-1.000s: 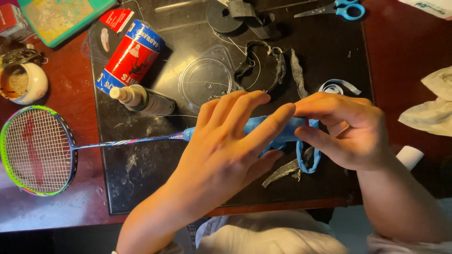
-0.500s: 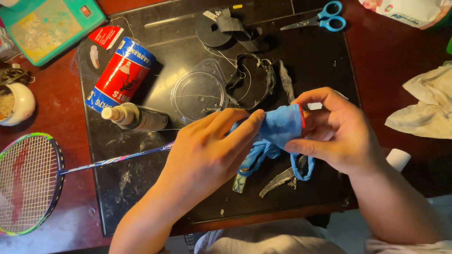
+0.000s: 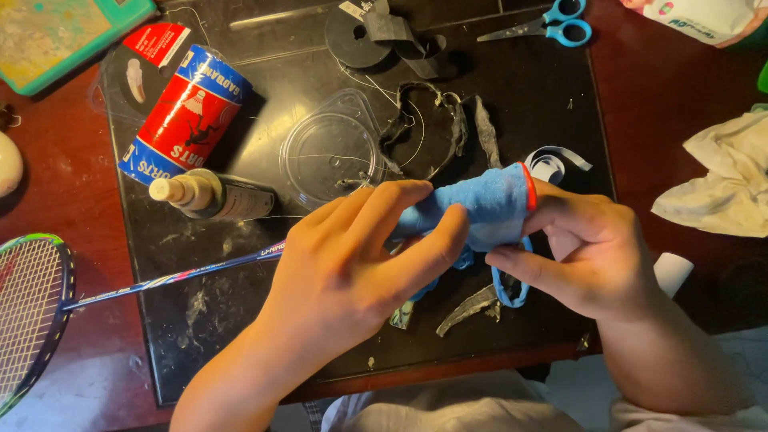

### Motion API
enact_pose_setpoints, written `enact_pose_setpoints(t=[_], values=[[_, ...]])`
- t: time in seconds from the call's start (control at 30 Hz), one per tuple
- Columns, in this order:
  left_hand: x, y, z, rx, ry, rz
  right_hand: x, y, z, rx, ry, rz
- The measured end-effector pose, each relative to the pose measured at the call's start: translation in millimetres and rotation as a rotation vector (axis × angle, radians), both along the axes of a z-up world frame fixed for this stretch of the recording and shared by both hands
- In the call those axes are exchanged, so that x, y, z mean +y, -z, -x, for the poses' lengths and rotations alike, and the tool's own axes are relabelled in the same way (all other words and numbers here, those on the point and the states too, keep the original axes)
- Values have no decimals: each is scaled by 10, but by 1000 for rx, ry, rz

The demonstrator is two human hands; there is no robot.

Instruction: Wrapping a badminton racket handle with blue grip tape.

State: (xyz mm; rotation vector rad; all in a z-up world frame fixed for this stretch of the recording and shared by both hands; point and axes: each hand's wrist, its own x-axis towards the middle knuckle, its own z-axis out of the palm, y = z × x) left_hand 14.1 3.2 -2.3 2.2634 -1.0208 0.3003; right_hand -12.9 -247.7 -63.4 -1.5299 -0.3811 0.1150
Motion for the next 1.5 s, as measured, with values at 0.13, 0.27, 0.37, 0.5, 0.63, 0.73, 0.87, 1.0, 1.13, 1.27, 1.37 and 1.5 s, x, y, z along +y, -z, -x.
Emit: enact_pose_setpoints(t=[0.13, 0.27, 0.37, 0.5, 0.63, 0.73, 0.87, 1.0, 1.13, 1.27, 1.37, 1.5], values=[[-4, -14, -12, -71, 6, -43, -422, 479, 219, 111, 142, 212], [-5, -15, -16, -145, 1, -86, -64, -136, -19, -315, 24, 47], [-4, -37, -24, -176, -2, -92, -107, -70, 23, -306, 32, 71], [1, -52, -27, -216, -21, -85, -323, 257, 195, -81, 185, 259], [2, -56, -33, -224, -36, -82, -177, 73, 74, -248, 138, 151], [-7, -47, -27, -232, -21, -72, -210, 129, 103, -227, 107, 200], [-19, -31, -18, -234, -23, -89, -228, 125, 145, -181, 152, 210], [-25, -30, -6, -227, -6, -133, -186, 24, 88, -270, 161, 264], [-17, 72, 23, -153, 8, -99, -360, 264, 226, -263, 194, 380], [-33, 128, 44, -172, 39, -92, -179, 194, 115, -192, 381, 10], [-59, 139, 44, -165, 84, -96, -85, 85, 19, -250, 280, 5], [-51, 131, 48, -144, 118, -93, -214, 91, -15, -276, 214, 183]])
